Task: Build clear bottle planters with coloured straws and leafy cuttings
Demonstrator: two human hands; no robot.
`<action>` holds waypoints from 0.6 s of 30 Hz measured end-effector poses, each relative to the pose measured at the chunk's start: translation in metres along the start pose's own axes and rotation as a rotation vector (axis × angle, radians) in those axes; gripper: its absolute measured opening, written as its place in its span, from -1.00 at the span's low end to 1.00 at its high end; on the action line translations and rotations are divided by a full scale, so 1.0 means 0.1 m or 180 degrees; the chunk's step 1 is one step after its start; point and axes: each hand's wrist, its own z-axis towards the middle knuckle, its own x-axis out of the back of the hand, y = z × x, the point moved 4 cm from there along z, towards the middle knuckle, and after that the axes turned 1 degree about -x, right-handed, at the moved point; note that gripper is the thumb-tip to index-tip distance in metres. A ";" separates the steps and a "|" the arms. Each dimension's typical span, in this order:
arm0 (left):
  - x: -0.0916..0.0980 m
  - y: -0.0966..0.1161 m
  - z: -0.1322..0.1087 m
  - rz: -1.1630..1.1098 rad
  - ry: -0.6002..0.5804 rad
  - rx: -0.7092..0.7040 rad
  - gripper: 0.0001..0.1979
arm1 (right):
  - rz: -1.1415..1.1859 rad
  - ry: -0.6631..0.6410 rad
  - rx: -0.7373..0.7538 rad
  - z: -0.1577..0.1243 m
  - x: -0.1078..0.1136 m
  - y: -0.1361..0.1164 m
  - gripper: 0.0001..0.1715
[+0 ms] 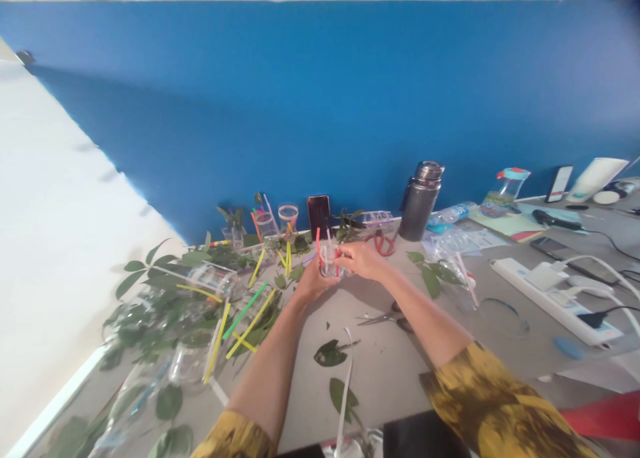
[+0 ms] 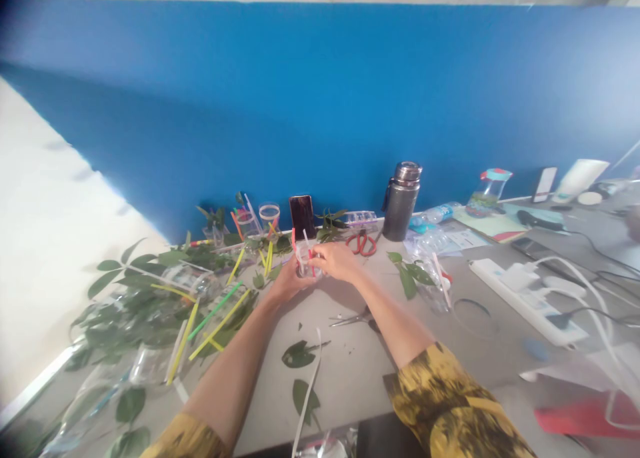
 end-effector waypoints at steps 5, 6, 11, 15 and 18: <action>0.01 0.00 0.01 0.0010 0.0003 -0.0091 -0.31 | 0.0141 -0.0040 -0.0044 0.03 -0.03 0.07 -0.71; 0.01 0.01 0.01 -0.0017 0.0011 -0.0139 -0.29 | 0.0170 -0.0048 -0.0041 0.03 -0.04 0.08 -0.70; 0.03 0.07 0.00 -0.0262 0.0040 -0.0166 -0.19 | 0.0247 0.0020 0.0044 0.03 -0.07 0.07 -0.69; 0.04 0.08 0.00 -0.0373 0.0087 -0.0252 -0.12 | 0.0271 0.0116 0.0035 0.03 -0.07 0.07 -0.73; 0.04 0.00 0.00 -0.0329 0.0234 -0.0163 -0.04 | 0.0356 0.0148 0.0044 0.03 -0.07 0.08 -0.73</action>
